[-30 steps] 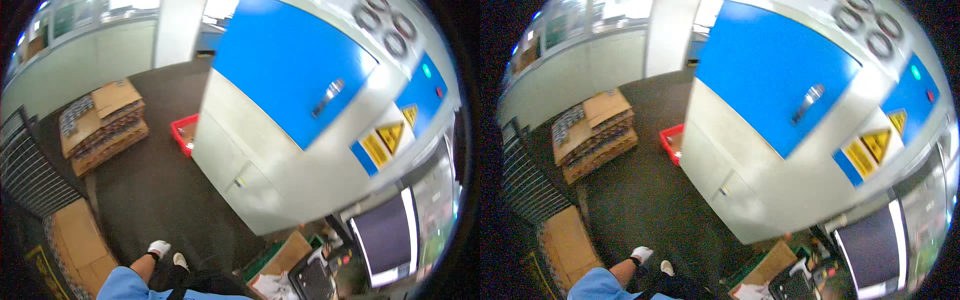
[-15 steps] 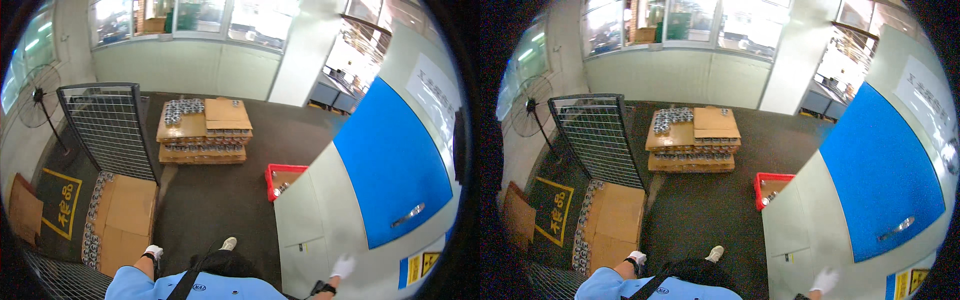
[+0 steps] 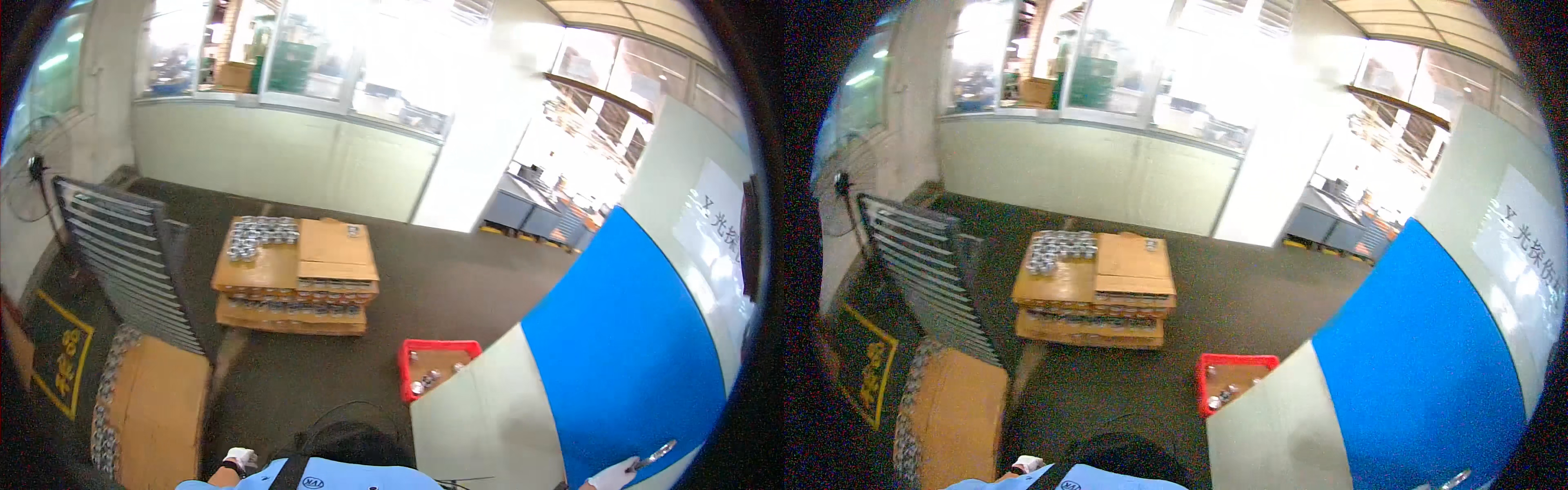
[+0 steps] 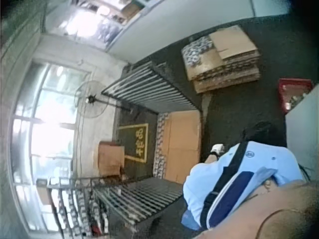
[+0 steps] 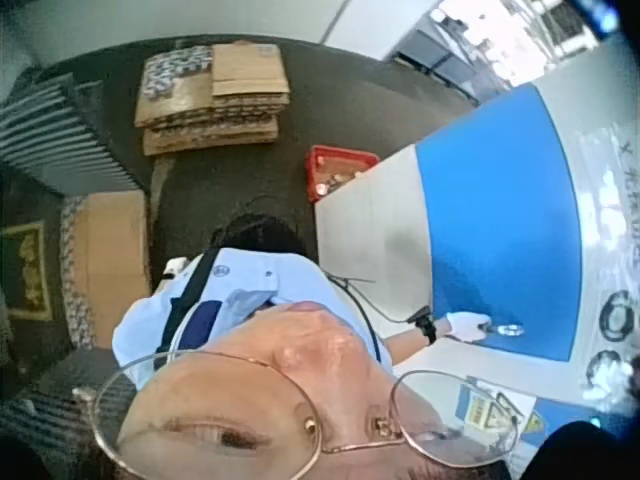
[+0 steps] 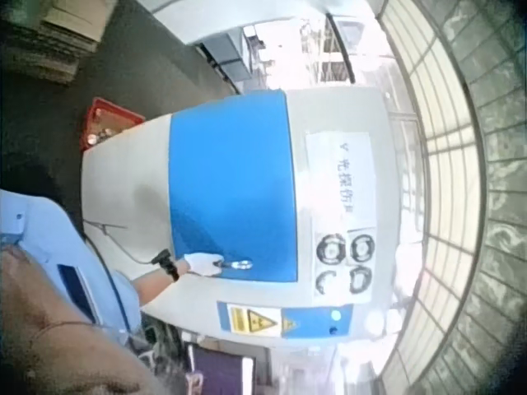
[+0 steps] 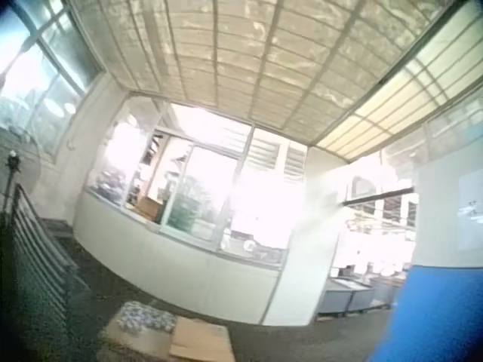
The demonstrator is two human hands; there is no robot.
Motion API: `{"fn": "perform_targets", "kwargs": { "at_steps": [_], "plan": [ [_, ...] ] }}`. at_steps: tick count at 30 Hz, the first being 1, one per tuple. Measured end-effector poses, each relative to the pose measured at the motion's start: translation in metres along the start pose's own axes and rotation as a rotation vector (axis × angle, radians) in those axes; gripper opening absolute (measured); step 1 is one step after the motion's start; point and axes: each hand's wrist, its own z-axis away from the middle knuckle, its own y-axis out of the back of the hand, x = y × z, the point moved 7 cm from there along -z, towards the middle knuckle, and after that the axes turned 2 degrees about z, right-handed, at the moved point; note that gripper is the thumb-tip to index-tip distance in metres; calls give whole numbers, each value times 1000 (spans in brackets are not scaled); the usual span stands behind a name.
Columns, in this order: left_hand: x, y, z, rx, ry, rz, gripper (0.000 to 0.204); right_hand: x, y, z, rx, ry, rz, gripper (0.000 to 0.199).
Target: Inspecting metal components using an industrial X-ray inspection machine and reviewing results on a monitor.
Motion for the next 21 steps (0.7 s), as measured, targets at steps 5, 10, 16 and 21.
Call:
{"fn": "perform_targets", "kwargs": {
  "at_steps": [5,10,16,21],
  "plan": [
    [124,55,-96,-153,-359,-811,45,28,-76,-158,-72,191,232,62],
    [189,120,-178,-181,64,230,28,31,-83,-189,-193,83,328,75],
    [237,179,-241,-187,107,175,28,1,-75,-178,-58,-33,260,80],
    [266,210,-268,-141,-65,-578,24,-18,-87,-149,-135,-125,318,80]
  ]
}}
